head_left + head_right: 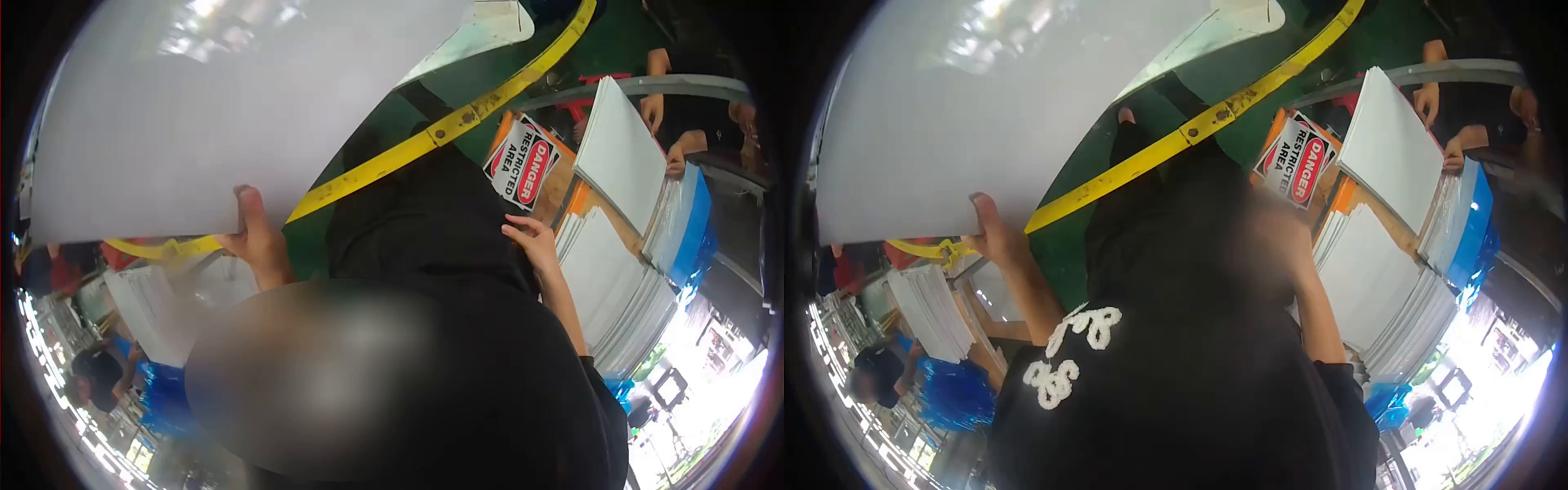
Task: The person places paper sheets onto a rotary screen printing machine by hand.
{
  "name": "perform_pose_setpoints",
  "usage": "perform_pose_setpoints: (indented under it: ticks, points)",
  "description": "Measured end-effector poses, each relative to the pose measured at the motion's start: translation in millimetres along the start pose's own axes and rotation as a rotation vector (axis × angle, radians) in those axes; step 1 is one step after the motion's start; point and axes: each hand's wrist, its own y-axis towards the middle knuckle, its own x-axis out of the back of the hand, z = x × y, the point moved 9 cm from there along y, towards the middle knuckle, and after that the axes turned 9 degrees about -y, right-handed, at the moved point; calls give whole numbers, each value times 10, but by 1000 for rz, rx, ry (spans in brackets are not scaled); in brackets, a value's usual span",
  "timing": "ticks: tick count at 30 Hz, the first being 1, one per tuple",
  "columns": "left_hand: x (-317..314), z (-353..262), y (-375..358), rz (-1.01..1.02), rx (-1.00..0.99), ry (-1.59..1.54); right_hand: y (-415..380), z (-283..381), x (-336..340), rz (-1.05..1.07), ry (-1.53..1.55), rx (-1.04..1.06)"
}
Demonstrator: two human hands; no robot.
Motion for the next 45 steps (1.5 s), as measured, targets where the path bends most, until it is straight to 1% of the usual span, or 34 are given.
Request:
perform_pose_setpoints:
  ticks: [1, 2, 3, 5, 6, 8, 9, 10, 11, 14, 16, 19, 21, 22, 23, 25, 26, 28, 30, 32, 34, 37, 39, 41, 42, 45]
  points:
    - [7, 44, -49, -10, 34, 11, -41, -36, 30, 11, 34, 11]
    - [2, 83, -87, -18, 69, 20, 4, 28, -22, 38, 61, 109]
    - [60, 37, 64, -10, 33, 22, 20, 102, -65, 68, 92, 206]
    - [-13, 30, 41, -30, 35, -32, -157, 64, 30, 134, 78, 499]
    - [-4, 45, 18, -45, 60, -33, -264, 86, 52, 179, 83, 529]
    - [33, 47, 37, -65, 88, -32, -443, 337, 87, 126, -64, 619]
    - [40, 12, 61, -76, 69, -70, -507, 428, 90, 98, -139, 666]
    - [50, -33, 80, -87, 52, -105, -508, 407, 116, -202, -268, 740]
    - [57, -73, 96, -102, 33, -140, -446, 323, 136, -271, -263, 721]
    - [103, -122, 98, -180, 31, -177, -379, 587, 138, -434, -230, 604]
    - [114, -141, 105, -155, 17, -191, -298, 448, 152, -350, -114, 398]
    - [70, -201, 144, -110, -24, -177, -309, 313, 17, -285, -99, 369]
    - [77, -219, 148, -91, -17, -175, -458, 191, -19, -282, -113, 555]
    - [95, -207, 148, -88, 4, -187, -620, 402, 32, -205, -74, 674]
    - [105, -206, 149, -86, 23, -200, -636, 353, 31, -220, -108, 692]
    - [76, -236, 168, -186, 63, -256, -627, 376, 99, -263, -181, 745]
    - [68, -263, 170, -236, 83, -283, -582, 436, 75, -398, -301, 755]
    - [21, -359, 197, -219, 84, -315, -497, 695, 156, -453, -148, 725]
    - [43, -385, 186, -200, 81, -293, -482, 872, 255, -623, 77, 635]
    - [111, -360, 188, -169, 73, -221, -55, 726, 114, -501, -107, 497]
    - [48, -375, 163, -205, 71, -210, 213, 746, 69, -441, -104, 436]
    - [47, -327, 109, -228, 100, -212, 245, 882, 200, -552, 21, 487]
    - [54, -285, 76, -235, 124, -216, 435, 512, 177, -486, 327, 214]
    - [62, -267, 23, -256, 141, -216, 629, 198, 144, -458, 381, 93]
    - [84, -267, 6, -259, 142, -220, 723, 75, 148, -464, 288, 109]
    - [181, -318, -17, -275, 121, -223, 585, -46, 79, -297, 533, 210]
